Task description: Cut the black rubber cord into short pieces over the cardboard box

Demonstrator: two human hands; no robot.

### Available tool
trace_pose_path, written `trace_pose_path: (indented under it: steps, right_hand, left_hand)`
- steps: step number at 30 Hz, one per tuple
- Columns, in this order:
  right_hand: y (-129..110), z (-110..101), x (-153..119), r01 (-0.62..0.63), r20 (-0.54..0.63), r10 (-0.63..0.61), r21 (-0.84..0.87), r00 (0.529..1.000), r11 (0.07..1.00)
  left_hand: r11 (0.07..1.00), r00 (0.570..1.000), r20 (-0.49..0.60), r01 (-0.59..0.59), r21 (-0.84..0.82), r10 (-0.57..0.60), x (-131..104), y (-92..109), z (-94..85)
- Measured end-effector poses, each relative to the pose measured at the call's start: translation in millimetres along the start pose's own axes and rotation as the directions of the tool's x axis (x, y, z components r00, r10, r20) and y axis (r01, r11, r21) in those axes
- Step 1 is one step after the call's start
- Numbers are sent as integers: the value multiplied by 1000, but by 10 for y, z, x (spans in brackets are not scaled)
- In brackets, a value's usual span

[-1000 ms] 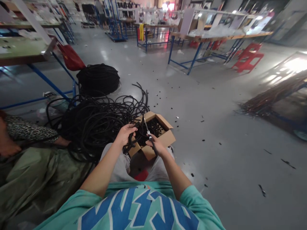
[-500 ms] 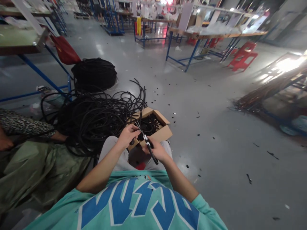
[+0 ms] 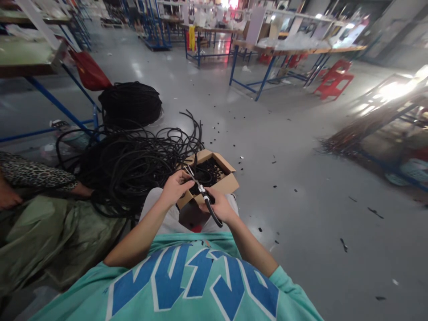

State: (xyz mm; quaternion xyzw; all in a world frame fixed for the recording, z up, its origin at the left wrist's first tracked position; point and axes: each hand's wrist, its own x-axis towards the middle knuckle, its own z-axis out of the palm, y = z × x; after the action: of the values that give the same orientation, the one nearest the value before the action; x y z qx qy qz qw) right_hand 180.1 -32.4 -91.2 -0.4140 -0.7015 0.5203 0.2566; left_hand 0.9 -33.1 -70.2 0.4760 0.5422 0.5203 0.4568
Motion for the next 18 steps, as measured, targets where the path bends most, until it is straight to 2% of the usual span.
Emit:
trace_pose_path:
  steps: [3,9,14,18]
  right_hand:
    - [30,25,48,-16,10,16,51,1000,999]
    - [127,52,197,-65,-32,66,28,997,997]
    - [260,63,407,-111,-38,113,49,993,993]
    - [379,81,608,-172,0,173,108,985,979]
  left_hand:
    - [1000,1000,-6,20,7,-20,43,-56,-17]
    - [1000,1000,-11,10,23,-10,157,-158,-60]
    - [995,999,5,35,90,-36,397,-361,-169]
    - [992,999,-6,34,124,-34,609,-537,-235]
